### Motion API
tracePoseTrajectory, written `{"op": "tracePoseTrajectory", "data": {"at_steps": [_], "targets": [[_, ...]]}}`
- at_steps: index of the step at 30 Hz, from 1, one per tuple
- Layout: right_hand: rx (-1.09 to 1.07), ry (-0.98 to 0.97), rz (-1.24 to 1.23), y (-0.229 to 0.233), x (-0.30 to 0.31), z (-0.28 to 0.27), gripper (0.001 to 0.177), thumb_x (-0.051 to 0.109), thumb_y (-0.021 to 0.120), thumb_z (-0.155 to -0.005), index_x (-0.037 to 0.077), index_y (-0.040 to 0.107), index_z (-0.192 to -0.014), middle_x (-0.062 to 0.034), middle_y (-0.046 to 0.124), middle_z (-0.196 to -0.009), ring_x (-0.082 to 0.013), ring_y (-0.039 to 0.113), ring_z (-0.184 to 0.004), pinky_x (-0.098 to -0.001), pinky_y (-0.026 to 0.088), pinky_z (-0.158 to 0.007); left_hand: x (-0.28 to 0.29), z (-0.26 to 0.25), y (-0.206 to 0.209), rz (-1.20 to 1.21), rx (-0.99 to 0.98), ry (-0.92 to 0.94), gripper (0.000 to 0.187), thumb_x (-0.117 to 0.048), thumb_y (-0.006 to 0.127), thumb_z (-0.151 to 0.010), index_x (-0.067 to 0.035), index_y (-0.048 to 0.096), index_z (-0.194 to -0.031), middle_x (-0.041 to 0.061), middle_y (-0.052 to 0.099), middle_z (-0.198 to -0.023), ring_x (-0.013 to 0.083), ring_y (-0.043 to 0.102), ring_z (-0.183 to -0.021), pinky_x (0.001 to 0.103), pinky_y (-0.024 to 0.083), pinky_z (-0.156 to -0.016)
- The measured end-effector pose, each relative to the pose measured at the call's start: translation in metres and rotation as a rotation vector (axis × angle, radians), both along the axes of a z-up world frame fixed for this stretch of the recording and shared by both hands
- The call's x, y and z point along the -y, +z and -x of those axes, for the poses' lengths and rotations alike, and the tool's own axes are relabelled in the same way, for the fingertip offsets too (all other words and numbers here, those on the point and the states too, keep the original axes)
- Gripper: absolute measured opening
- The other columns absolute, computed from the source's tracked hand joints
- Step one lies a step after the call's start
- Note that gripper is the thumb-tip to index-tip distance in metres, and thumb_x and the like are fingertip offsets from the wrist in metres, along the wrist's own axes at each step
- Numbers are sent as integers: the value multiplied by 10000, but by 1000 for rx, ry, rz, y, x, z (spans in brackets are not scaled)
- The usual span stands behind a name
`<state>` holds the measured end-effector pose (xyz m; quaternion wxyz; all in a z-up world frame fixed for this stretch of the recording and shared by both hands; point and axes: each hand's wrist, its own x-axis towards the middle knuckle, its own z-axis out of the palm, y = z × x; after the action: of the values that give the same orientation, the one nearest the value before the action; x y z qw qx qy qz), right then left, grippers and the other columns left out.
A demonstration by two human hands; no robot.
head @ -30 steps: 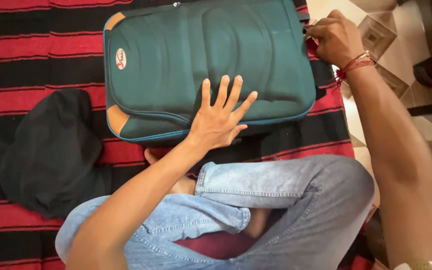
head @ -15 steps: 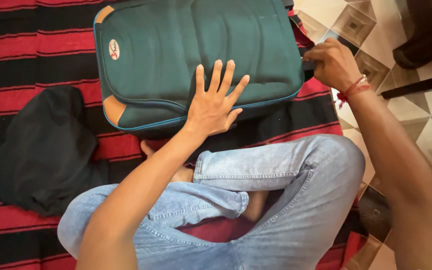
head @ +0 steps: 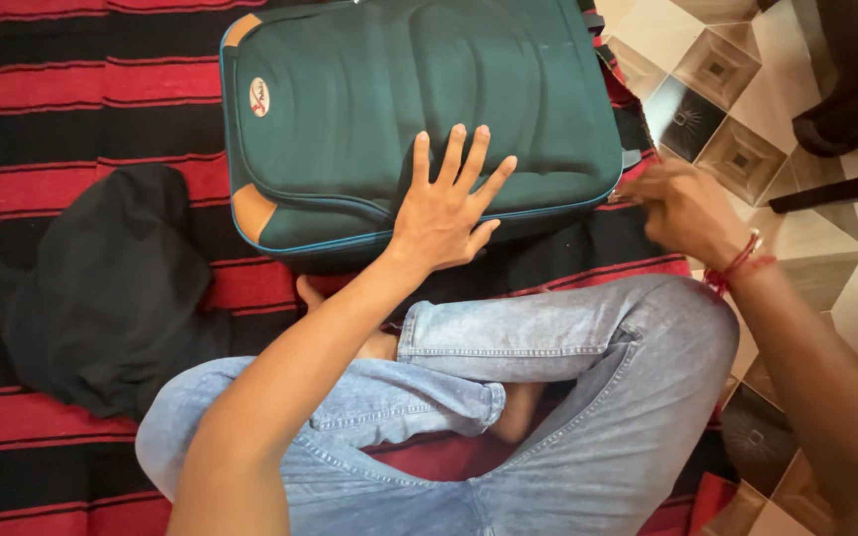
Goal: The person unzips a green suitcase, removes a black garment to unfold it, and then rearranges several folded items, including blue jeans and beige pants, inside the suitcase while sitting on a rug.
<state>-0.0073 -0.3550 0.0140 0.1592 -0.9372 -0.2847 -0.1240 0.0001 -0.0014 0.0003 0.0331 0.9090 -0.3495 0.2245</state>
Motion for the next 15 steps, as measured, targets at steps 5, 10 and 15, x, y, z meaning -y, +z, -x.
{"op": "tracePoseTrajectory", "data": {"at_steps": [5,10,15], "targets": [[-120,-30,-89,8,-17,16,340,-30,611,-784,47,769,-1075,-140,733,-930,-333,687,-892,-416,552,-829,1,0,-1,11,5,-1,828,-536,692,-882,-200,428,-1591,233,294,-1633,449,277,-1497,736,192,-1165],[-194,-106,-113,12,-43,26,246,-7,630,-849,23,764,-1054,-175,734,-920,-355,706,-862,-425,558,-795,1,0,0,10,3,9,838,-538,703,-866,-203,432,-1585,228,297,-1633,442,278,-1498,737,191,-1166],[-293,-115,-209,4,-85,31,207,57,655,-880,6,755,-1054,-208,726,-914,-345,702,-758,-419,543,-695,0,0,-2,32,5,-5,850,-540,724,-851,-204,444,-1581,227,290,-1641,447,281,-1502,739,199,-1165]]}}
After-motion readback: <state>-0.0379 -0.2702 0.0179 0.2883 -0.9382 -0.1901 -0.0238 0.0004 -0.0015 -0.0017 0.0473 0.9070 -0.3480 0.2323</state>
